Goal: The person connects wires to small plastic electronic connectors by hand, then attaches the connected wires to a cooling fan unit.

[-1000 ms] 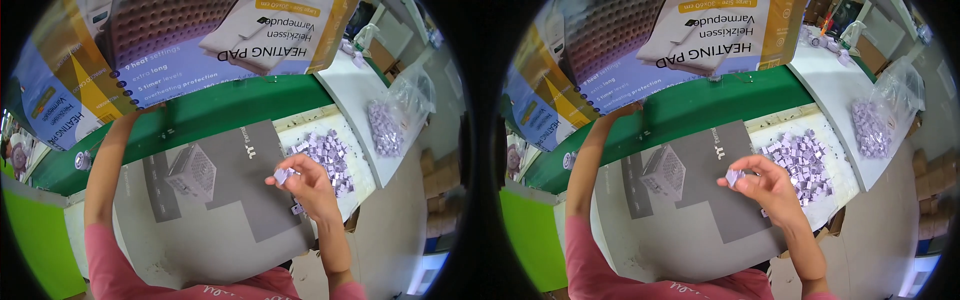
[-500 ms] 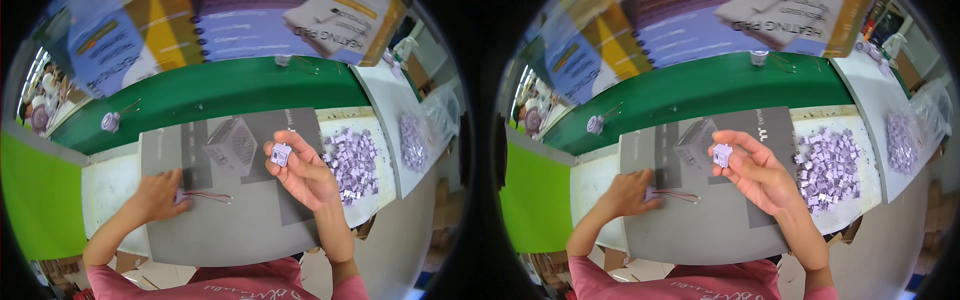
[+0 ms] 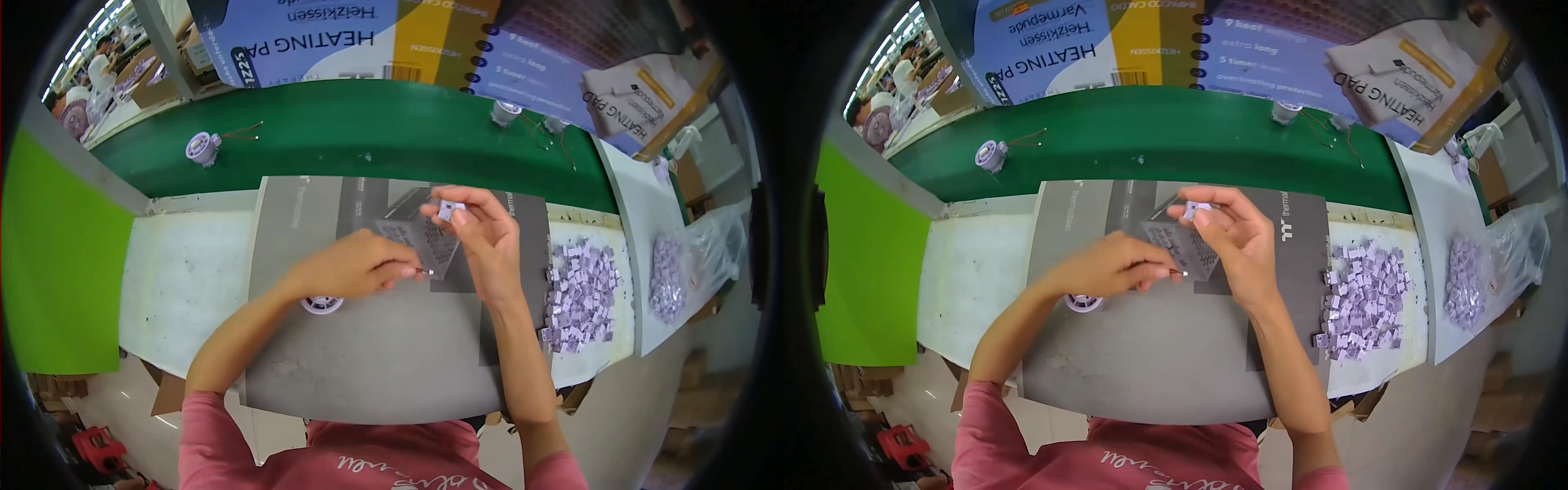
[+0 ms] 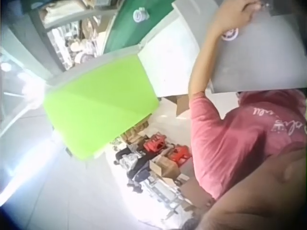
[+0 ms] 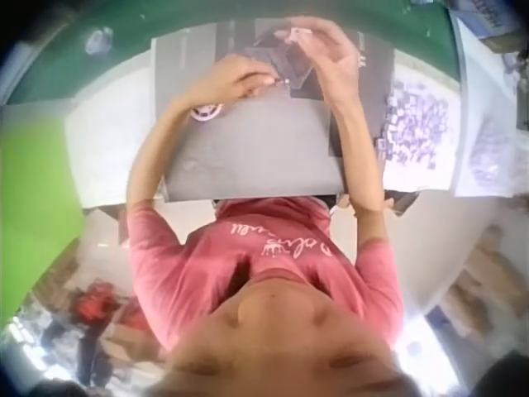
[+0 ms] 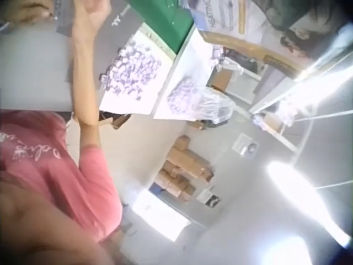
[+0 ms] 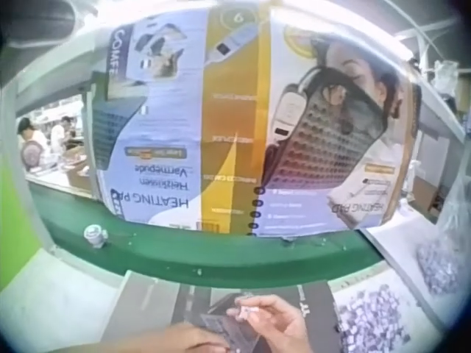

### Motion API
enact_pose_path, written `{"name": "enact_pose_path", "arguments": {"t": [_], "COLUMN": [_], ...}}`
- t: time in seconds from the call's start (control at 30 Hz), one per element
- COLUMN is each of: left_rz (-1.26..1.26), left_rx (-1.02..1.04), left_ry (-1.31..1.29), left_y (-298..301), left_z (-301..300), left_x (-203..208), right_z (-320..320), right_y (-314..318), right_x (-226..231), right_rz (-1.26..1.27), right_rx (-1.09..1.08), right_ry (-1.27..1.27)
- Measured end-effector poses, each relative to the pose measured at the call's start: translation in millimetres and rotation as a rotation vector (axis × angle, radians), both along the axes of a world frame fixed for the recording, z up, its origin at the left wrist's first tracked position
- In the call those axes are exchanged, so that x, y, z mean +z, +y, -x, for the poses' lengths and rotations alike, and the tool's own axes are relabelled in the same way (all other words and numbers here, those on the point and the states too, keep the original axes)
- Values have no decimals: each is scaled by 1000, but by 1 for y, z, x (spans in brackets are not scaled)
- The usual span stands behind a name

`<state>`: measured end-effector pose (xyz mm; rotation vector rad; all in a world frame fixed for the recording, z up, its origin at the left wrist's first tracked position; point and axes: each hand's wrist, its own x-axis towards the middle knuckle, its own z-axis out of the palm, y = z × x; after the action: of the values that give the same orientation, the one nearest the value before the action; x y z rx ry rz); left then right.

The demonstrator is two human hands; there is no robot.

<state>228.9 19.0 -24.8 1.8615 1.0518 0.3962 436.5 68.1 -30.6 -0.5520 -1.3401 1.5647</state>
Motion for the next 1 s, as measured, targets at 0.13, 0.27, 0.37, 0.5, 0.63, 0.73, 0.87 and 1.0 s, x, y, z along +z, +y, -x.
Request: {"name": "enact_pose_path", "arguments": {"t": [0.13, 0.27, 0.37, 0.5, 0.63, 0.73, 0.87, 1.0], "left_rz": [61, 250, 400, 471, 489, 465, 441, 443], "left_rx": [208, 340, 406, 383, 384, 372, 340, 328], "left_ry": [-271, -430, -504, -612, -599, -622, -644, -633], "left_y": [0, -1, 2, 6, 6, 5, 5, 5], "left_z": [4, 3, 6, 10, 10, 11, 11, 13], "left_x": [-5, -5, 2, -10, -7, -11, -14, -10], "right_z": [-5, -8, -11, -4, -5, -2, -4, -5], "right_y": [5, 4, 6, 2, 1, -2, -3, -1], "right_x": [-13, -16, -20, -15, -21, -18, -16, -17], "right_rz": [-109, -183, -232, -203, -219, -192, -172, -106], "right_rx": [-21, 20, 53, 30, 31, 43, 46, 111], "right_ry": [-65, -164, -222, -274, -268, -288, -346, -311]}}
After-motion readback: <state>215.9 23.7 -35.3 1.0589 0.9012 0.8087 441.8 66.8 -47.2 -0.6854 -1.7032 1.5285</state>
